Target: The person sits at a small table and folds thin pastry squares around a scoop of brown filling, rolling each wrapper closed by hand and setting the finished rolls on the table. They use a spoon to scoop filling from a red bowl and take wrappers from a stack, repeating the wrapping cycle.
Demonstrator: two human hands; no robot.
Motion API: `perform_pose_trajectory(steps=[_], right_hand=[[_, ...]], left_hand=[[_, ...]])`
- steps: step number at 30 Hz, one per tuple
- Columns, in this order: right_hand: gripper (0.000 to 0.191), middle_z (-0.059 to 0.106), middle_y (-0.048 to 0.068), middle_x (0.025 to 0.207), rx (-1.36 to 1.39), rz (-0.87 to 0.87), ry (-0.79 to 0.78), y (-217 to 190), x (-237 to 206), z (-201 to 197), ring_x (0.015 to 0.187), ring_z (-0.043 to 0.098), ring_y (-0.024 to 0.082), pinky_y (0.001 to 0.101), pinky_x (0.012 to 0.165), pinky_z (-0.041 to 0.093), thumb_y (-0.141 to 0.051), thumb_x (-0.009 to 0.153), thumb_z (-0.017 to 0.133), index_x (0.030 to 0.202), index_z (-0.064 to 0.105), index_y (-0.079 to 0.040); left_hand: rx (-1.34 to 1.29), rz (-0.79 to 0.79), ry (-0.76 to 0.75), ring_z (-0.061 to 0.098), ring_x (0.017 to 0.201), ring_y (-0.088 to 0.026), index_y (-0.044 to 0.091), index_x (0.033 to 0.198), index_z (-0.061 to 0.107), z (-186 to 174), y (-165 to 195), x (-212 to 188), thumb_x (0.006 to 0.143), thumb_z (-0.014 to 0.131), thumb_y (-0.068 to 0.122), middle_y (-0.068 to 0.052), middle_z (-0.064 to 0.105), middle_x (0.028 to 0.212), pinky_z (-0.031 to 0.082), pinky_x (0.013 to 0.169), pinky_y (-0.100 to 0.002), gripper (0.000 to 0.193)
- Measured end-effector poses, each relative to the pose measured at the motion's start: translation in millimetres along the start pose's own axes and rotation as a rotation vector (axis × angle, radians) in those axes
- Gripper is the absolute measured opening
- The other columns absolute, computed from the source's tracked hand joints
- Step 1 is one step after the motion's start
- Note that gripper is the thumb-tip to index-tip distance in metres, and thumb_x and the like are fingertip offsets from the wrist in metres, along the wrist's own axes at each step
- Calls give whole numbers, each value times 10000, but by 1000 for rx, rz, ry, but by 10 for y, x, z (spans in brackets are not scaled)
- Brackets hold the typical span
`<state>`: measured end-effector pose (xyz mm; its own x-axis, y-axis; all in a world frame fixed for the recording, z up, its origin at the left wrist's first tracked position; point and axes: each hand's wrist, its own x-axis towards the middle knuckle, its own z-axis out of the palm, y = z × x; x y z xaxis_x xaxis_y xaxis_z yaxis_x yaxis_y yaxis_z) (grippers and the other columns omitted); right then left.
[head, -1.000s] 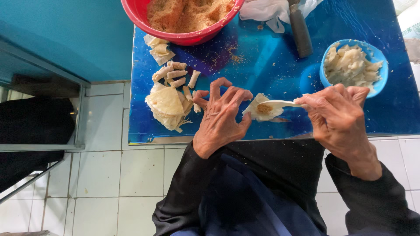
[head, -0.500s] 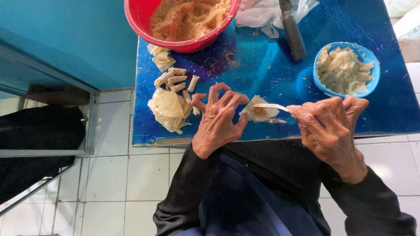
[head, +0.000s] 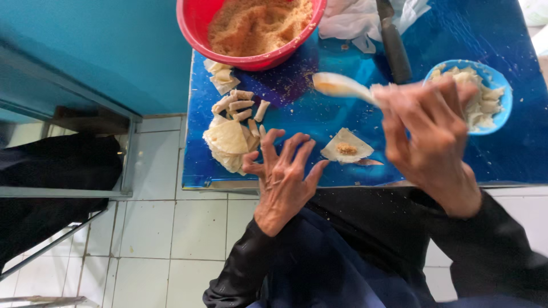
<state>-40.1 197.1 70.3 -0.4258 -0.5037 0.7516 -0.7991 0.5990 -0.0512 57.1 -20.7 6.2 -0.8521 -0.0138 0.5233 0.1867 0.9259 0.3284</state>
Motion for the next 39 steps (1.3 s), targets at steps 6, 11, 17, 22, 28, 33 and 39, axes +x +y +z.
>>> perform_pose_trajectory(steps=[6,11,17,22,28,33,39], right_hand=[[218,654,36,983,-200,-232,91,73,949,765,1081,529,205,483,995,307,-78,1045,734,1262,722,-88],[379,660,90,1144,-122,-268,55,-53,1034,797,1223,462,292,508,937,303,-216,976,769,1340,686,-145],[293,690,69,1144,153,6,-220,-251,305,176,1069,566,293,447,936,392,-128,962,790,1241,699,-121],[223,687,59,1042,60,313,-293,-295,-298,20,1027,565,284,374,945,442,-88,946,752,1168,730,-86],[153,693,38,975,57,305,-226,-334,-522,152,969,572,252,425,976,379,-107,876,803,999,719,-74],[117,698,10,933,29,317,-231,-334,-503,188,983,583,235,439,997,379,-81,871,805,944,714,-85],[191,707,-5,932,28,387,-231,-325,-518,218,1066,571,286,407,917,402,-78,848,813,1006,707,-92]], left_hand=[[-46,-17,-6,398,1366,-247,219,1079,784,-20,11,89,843,801,401,109,659,1242,193,1023,-569,299],[-53,-17,-12,395,1355,-257,264,1026,793,-39,-33,94,819,814,404,137,661,1217,190,1021,-575,250],[-89,-6,1,397,1363,-255,258,983,787,-12,-76,79,834,823,368,140,665,1194,196,1022,-569,188],[-95,11,39,396,1370,-249,240,940,773,36,-58,59,836,833,330,138,669,1178,196,999,-568,150],[-92,-3,8,392,1367,-256,205,871,746,72,5,107,832,820,253,141,674,1160,197,994,-569,97],[-118,5,-29,414,1343,-260,186,902,724,95,23,127,849,791,200,116,685,1153,210,1002,-578,87],[-107,15,-27,482,1236,-251,190,975,679,107,44,139,898,754,190,77,708,1058,223,970,-581,107]])
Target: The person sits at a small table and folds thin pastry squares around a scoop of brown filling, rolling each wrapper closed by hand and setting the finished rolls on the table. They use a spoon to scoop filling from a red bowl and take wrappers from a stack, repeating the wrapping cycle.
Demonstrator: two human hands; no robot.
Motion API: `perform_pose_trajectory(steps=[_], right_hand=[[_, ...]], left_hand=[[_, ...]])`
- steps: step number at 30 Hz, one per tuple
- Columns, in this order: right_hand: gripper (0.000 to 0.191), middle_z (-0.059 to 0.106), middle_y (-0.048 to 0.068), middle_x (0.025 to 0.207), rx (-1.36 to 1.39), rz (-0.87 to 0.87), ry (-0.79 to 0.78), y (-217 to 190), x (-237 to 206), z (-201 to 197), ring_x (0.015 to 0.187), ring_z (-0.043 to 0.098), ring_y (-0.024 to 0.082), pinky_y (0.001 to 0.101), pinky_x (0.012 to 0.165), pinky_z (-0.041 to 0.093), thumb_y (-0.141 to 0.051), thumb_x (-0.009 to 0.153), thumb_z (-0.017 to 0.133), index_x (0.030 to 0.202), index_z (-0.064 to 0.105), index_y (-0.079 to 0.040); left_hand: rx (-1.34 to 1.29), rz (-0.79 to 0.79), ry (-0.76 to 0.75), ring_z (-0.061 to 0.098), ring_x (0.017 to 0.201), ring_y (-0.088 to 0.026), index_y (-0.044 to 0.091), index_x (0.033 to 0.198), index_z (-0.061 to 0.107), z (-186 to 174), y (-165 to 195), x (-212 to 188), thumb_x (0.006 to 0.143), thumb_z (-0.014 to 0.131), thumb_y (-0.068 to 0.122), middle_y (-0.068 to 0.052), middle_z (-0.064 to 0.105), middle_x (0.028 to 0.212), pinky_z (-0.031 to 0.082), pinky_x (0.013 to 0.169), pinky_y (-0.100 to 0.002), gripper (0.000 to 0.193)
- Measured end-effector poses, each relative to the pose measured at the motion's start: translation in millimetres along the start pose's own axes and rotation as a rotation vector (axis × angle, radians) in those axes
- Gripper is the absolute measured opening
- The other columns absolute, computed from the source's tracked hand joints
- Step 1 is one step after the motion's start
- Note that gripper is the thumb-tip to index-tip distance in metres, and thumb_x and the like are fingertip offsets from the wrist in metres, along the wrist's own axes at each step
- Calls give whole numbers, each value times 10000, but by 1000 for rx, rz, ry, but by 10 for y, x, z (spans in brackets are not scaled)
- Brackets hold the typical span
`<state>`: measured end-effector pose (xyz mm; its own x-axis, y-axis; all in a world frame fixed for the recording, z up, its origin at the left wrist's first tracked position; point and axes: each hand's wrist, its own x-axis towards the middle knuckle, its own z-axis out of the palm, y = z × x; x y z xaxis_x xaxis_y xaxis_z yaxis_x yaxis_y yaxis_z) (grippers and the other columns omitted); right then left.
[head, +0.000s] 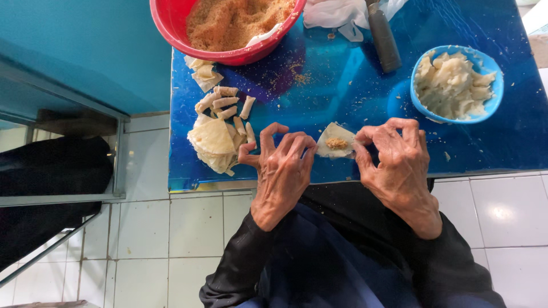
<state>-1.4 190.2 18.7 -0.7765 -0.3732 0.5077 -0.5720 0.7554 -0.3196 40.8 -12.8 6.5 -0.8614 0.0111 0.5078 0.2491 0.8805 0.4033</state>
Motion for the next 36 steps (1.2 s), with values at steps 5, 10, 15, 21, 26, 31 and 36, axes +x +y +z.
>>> perform_pose_trajectory(steps=[5,10,15,21,26,31,36], right_hand=[[281,699,-10,951,119,-19,-2,27,17,75,1089,571,274,417,933,417,-76,855,809,1102,677,-96],[345,717,-2,1049,220,-140,-29,41,25,79,1114,565,274,424,948,423,-43,849,775,1169,657,-89],[386,739,-12,1112,199,-146,-77,104,55,87,1103,582,249,412,909,420,-24,835,776,1197,658,-83],[371,715,-10,1098,260,-139,-108,196,101,127,1097,582,262,427,923,426,-57,785,811,1123,662,-89],[334,695,10,1064,260,-149,-118,220,84,135,1092,573,286,427,929,430,-54,764,820,1073,708,-116],[295,689,28,1106,224,-208,-106,196,75,113,1091,584,278,414,906,429,-23,800,801,1077,744,-109],[304,671,11,1061,240,-240,-99,121,135,56,1062,533,299,404,878,438,-149,788,855,1073,757,-109]], left_hand=[[-61,-9,-44,520,1198,-205,193,998,685,-16,14,35,912,744,195,78,716,980,223,954,-565,105],[-86,35,-57,524,1203,-194,200,997,686,-8,40,75,919,740,200,88,714,982,220,950,-567,94],[-101,110,-59,493,1254,-205,195,1085,677,14,5,107,983,714,170,90,711,1039,225,964,-563,112],[-89,130,-98,459,1274,-227,213,1066,687,60,-36,131,923,739,175,91,697,1068,222,961,-576,157],[-64,215,-123,467,1250,-213,235,1057,724,16,-83,129,849,789,185,105,669,1123,221,947,-563,223],[-13,269,-82,481,1256,-188,252,995,713,17,-121,147,871,800,211,135,667,1097,224,960,-546,157],[1,260,-63,500,1254,-169,207,1029,706,77,-123,170,926,768,231,103,673,1099,233,967,-528,123]])
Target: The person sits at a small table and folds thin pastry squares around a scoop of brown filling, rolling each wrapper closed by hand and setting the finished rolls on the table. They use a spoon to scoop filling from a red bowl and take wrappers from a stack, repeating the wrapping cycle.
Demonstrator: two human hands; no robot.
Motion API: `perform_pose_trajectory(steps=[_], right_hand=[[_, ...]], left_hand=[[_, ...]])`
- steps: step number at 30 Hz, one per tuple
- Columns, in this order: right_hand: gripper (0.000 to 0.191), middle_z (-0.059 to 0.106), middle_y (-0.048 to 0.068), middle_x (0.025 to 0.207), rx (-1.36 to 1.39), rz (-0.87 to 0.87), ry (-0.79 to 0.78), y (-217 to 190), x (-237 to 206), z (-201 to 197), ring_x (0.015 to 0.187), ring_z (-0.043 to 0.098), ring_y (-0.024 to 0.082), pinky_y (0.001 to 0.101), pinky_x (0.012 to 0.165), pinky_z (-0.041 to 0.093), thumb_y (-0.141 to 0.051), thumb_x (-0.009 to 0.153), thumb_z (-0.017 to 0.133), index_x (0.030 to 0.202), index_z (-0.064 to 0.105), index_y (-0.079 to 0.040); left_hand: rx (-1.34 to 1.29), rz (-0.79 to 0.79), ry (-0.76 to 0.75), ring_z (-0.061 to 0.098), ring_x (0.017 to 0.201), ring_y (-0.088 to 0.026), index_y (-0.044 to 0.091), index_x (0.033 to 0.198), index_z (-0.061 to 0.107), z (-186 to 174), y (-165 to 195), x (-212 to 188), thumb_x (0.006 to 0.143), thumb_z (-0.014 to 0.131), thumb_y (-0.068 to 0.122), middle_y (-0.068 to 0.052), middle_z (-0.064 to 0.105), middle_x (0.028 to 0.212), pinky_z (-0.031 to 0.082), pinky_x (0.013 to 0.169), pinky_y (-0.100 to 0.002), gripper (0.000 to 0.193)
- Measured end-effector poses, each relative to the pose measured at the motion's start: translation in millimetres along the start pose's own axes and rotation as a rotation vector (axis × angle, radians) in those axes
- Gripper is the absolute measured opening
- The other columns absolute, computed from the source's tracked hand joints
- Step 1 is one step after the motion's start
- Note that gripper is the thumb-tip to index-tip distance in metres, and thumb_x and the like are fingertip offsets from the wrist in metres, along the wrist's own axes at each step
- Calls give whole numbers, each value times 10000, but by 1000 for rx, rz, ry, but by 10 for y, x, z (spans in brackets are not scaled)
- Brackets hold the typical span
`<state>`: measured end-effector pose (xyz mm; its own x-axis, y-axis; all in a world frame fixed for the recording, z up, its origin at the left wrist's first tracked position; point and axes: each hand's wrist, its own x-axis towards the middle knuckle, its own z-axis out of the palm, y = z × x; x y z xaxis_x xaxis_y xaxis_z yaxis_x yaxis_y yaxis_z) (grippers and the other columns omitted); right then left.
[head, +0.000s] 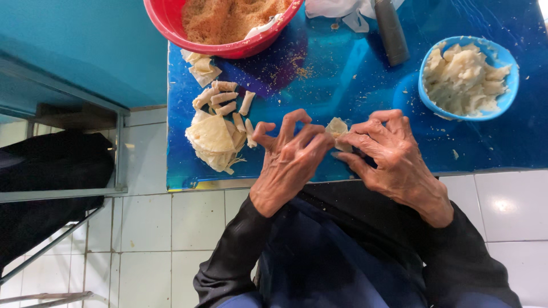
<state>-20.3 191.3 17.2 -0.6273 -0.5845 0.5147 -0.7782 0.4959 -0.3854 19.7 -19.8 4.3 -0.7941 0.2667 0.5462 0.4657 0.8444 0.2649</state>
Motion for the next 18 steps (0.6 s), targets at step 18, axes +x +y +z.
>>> perform_pose_trajectory(steps=[18], right_hand=[[256,714,-53,949,-228,-65,-54,0,165,-47,1115,522,245,457,870,328,-143,873,790,1129,795,-141]], left_hand=[[-198,-62,-63,520,1189,-195,220,1042,704,-17,-77,94,911,750,190,83,695,998,243,934,-531,142]])
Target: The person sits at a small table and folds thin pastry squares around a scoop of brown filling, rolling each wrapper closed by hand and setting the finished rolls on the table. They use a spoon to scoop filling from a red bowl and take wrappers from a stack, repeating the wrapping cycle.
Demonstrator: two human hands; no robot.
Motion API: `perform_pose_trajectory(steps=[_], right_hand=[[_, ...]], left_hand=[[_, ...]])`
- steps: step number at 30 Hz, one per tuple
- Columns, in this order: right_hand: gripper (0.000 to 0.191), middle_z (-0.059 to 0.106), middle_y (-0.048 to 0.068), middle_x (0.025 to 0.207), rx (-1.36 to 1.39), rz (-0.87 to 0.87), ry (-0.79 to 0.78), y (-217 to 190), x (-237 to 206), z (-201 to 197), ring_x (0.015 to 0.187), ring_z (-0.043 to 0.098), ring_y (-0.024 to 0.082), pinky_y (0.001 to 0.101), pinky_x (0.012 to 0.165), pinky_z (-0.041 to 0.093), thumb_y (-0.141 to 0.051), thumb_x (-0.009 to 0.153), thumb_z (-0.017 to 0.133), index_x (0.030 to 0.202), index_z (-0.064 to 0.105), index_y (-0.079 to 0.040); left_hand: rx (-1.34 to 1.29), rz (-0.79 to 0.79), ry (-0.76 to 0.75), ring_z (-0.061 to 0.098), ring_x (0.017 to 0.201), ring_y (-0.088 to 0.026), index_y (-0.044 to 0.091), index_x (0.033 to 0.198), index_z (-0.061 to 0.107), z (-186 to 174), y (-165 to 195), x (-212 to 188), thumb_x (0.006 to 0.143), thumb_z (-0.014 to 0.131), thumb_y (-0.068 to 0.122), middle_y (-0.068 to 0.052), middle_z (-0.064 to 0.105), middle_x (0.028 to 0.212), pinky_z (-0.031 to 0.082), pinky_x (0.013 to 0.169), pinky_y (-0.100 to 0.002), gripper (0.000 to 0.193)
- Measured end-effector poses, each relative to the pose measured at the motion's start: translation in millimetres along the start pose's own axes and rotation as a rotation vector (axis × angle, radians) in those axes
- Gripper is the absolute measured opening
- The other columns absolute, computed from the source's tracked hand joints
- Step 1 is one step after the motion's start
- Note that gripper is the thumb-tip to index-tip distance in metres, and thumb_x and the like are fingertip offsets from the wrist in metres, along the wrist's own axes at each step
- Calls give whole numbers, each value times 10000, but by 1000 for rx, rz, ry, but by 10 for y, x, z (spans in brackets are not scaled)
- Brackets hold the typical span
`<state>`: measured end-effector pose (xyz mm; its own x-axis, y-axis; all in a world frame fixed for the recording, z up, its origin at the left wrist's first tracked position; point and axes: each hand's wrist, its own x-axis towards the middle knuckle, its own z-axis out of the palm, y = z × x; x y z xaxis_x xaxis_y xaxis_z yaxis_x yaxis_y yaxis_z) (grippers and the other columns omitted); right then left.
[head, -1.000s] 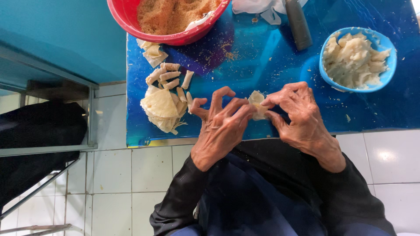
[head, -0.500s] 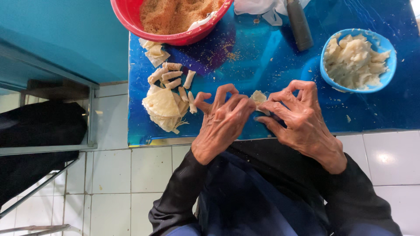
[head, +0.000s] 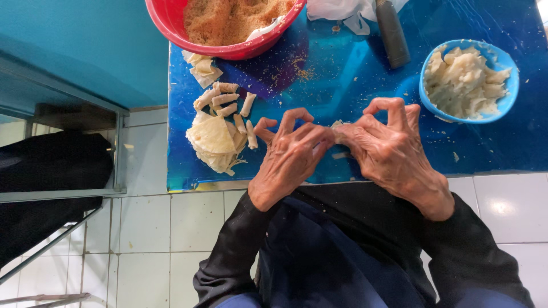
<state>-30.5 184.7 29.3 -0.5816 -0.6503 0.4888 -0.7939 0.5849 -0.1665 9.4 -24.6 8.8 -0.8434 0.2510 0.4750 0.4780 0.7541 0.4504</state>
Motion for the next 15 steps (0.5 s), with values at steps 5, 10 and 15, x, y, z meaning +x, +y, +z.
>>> perform_pose_trajectory(steps=[5,10,15], right_hand=[[155,722,-54,956,-5,37,-39,46,45,38,1122,499,271,491,887,313,-165,834,798,989,792,-172],[142,736,-56,951,173,142,-87,161,58,99,1162,513,237,487,939,308,-235,812,825,933,785,-173],[161,750,-63,939,239,219,-112,216,45,157,1164,497,250,484,955,320,-217,819,817,973,790,-178]], left_hand=[[71,-34,32,520,1176,-192,196,1009,670,30,12,50,896,750,172,92,707,990,222,888,-538,141],[127,24,45,503,1218,-233,206,1064,675,87,-13,40,901,748,148,68,687,1094,261,939,-538,188],[44,57,10,488,1235,-296,166,1096,681,103,-56,4,824,769,162,0,663,1151,305,974,-549,286]])
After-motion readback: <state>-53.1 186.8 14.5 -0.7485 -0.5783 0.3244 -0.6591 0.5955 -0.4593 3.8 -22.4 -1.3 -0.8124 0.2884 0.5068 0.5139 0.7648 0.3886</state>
